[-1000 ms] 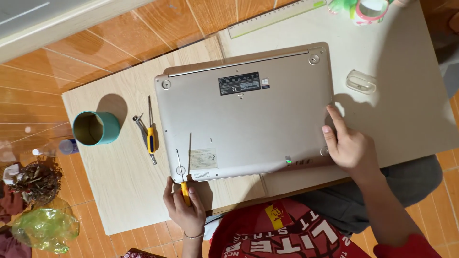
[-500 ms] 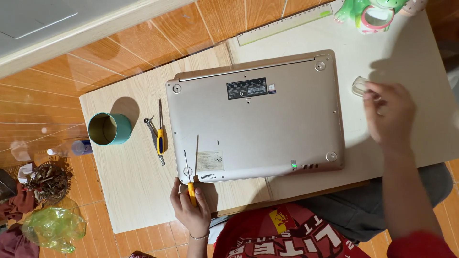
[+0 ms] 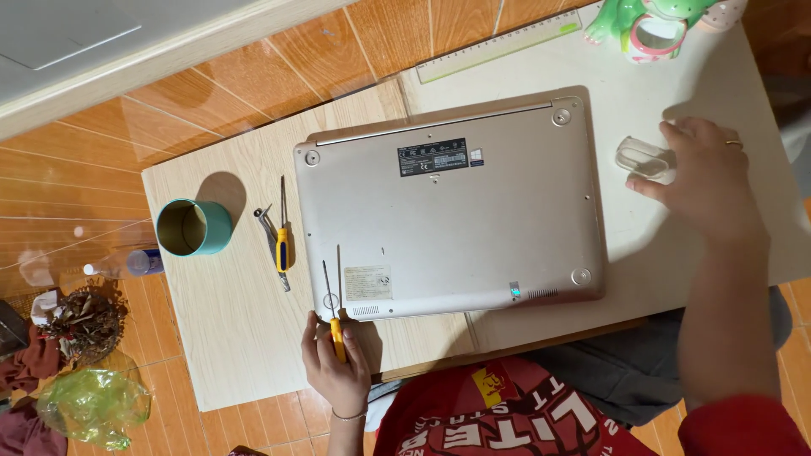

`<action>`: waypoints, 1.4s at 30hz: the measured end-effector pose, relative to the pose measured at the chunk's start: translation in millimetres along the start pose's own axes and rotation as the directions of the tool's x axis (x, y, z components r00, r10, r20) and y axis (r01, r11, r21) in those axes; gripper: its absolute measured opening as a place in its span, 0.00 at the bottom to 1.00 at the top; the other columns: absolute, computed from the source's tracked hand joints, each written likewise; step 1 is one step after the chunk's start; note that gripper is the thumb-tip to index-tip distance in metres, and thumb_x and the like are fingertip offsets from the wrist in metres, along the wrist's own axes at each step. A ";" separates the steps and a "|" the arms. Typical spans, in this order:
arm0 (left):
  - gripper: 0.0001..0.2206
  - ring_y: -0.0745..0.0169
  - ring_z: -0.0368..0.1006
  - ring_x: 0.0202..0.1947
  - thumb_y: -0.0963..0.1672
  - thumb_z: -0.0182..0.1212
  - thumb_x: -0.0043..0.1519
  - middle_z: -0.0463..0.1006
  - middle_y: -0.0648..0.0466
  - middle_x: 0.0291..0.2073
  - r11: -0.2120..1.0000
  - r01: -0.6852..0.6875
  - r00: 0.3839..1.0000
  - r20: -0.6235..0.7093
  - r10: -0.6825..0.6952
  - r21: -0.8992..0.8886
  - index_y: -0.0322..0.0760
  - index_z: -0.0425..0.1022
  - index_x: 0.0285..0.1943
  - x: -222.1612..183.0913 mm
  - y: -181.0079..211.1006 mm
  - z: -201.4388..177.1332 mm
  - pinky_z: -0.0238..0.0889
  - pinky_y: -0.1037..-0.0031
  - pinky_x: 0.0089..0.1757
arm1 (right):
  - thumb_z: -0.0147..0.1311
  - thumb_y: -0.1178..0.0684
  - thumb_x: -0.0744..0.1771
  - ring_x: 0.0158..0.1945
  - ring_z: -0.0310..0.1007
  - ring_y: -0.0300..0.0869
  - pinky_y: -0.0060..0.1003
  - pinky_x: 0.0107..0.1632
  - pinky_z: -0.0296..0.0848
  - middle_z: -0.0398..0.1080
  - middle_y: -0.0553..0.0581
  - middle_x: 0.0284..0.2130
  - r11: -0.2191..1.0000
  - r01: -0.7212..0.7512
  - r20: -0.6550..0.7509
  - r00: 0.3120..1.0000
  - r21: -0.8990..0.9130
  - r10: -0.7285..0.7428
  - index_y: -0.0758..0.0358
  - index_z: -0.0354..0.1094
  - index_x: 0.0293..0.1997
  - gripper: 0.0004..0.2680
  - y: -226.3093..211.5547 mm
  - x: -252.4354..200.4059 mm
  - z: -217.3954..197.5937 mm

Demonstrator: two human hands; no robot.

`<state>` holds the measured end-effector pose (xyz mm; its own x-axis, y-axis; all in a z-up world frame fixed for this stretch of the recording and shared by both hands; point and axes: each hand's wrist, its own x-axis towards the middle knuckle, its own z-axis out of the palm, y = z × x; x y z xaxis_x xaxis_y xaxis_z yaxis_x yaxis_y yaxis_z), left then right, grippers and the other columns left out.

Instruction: Repairing a laptop by removing screws and prying open internal components.

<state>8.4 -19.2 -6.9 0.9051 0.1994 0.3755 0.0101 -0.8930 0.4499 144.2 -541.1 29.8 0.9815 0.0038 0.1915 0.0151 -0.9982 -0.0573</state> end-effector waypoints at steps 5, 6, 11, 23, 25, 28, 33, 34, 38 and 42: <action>0.13 0.55 0.71 0.29 0.45 0.59 0.65 0.70 0.33 0.61 0.994 0.110 0.990 0.089 -0.110 0.009 0.22 0.73 0.42 1.2 -0.4 -0.6 0.67 0.70 0.30 | 0.69 0.49 0.63 0.62 0.71 0.54 0.46 0.65 0.68 0.73 0.59 0.53 0.953 -0.171 0.104 0.983 0.249 0.149 0.62 0.78 0.52 0.15 20.0 -24.0 12.9; 0.13 0.55 0.71 0.29 0.45 0.59 0.65 0.70 0.33 0.61 0.994 0.112 0.990 0.088 -0.112 0.010 0.22 0.73 0.42 -0.3 -0.2 -1.1 0.67 0.70 0.30 | 0.69 0.49 0.63 0.62 0.71 0.54 0.46 0.65 0.68 0.73 0.59 0.53 0.954 -0.169 0.104 0.984 0.249 0.147 0.62 0.78 0.52 0.15 7.4 -23.8 1.9; 0.11 0.50 0.72 0.51 0.43 0.51 0.75 0.64 0.36 0.66 0.985 -0.070 0.994 -0.091 0.056 -0.156 0.25 0.71 0.54 -0.2 6.6 -10.8 0.69 0.69 0.46 | 0.71 0.53 0.66 0.49 0.78 0.47 0.39 0.55 0.74 0.77 0.58 0.47 0.858 -0.060 -0.069 0.991 0.510 0.111 0.63 0.76 0.54 0.13 -80.5 -22.4 -49.0; 0.10 0.70 0.74 0.25 0.41 0.67 0.62 0.82 0.50 0.32 0.743 0.012 0.976 0.169 0.137 -0.670 0.28 0.74 0.48 -2.4 47.5 -47.5 0.66 0.80 0.27 | 0.75 0.55 0.59 0.44 0.74 0.44 0.38 0.47 0.74 0.77 0.54 0.40 0.753 0.269 -0.266 0.955 0.601 -0.129 0.62 0.77 0.50 0.17 -211.7 -76.1 -44.9; 0.09 0.69 0.77 0.27 0.41 0.66 0.64 0.82 0.52 0.32 0.698 -0.107 0.964 0.097 0.246 -0.708 0.30 0.72 0.47 4.0 58.9 -51.9 0.70 0.79 0.29 | 0.75 0.55 0.58 0.44 0.74 0.45 0.38 0.47 0.74 0.77 0.54 0.39 0.751 0.278 -0.293 0.949 0.599 -0.117 0.62 0.76 0.49 0.17 -219.1 -81.1 -41.5; 0.08 0.67 0.80 0.26 0.41 0.66 0.65 0.82 0.52 0.31 0.622 -0.224 0.919 0.049 0.391 -0.750 0.31 0.71 0.44 7.7 66.3 -50.0 0.71 0.78 0.29 | 0.75 0.57 0.58 0.44 0.74 0.45 0.38 0.47 0.74 0.77 0.55 0.39 0.738 0.259 -0.303 0.950 0.623 -0.078 0.63 0.76 0.49 0.17 -228.3 -87.2 -38.4; 0.09 0.63 0.79 0.24 0.41 0.67 0.64 0.82 0.50 0.30 0.604 -0.257 0.875 0.083 0.477 -0.754 0.31 0.70 0.43 19.2 79.3 -52.3 0.70 0.76 0.27 | 0.73 0.60 0.57 0.44 0.73 0.47 0.39 0.48 0.73 0.76 0.56 0.38 0.746 0.234 -0.291 0.955 0.624 -0.056 0.64 0.76 0.49 0.18 -235.4 -89.5 -37.2; 0.10 0.62 0.79 0.24 0.41 0.68 0.64 0.82 0.50 0.31 0.622 -0.268 0.869 0.094 0.485 -0.735 0.31 0.70 0.43 21.2 81.3 -53.7 0.69 0.76 0.27 | 0.74 0.60 0.57 0.42 0.73 0.46 0.40 0.47 0.72 0.76 0.55 0.37 0.761 0.238 -0.301 0.952 0.603 -0.059 0.63 0.76 0.48 0.17 -236.5 -89.0 -38.1; 0.10 0.59 0.78 0.24 0.41 0.68 0.63 0.82 0.48 0.31 0.647 -0.278 0.863 0.111 0.493 -0.710 0.30 0.69 0.44 29.1 86.5 -55.8 0.69 0.74 0.28 | 0.74 0.60 0.57 0.40 0.73 0.46 0.42 0.48 0.69 0.75 0.53 0.35 0.778 0.259 -0.326 0.942 0.572 -0.074 0.63 0.75 0.47 0.17 -237.4 -86.3 -36.6; 0.10 0.59 0.78 0.24 0.40 0.69 0.63 0.82 0.49 0.31 0.653 -0.292 0.860 0.107 0.499 -0.698 0.30 0.69 0.44 31.4 88.6 -53.3 0.69 0.73 0.28 | 0.75 0.59 0.57 0.39 0.73 0.44 0.43 0.50 0.68 0.74 0.52 0.34 0.780 0.279 -0.337 0.937 0.560 -0.092 0.63 0.75 0.46 0.16 -238.0 -85.3 -35.0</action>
<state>15.1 -70.6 87.9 0.8291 -0.3172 0.4605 -0.5545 -0.3600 0.7503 50.3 -306.0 61.5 0.8537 0.0759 0.5152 0.3923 -0.7444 -0.5403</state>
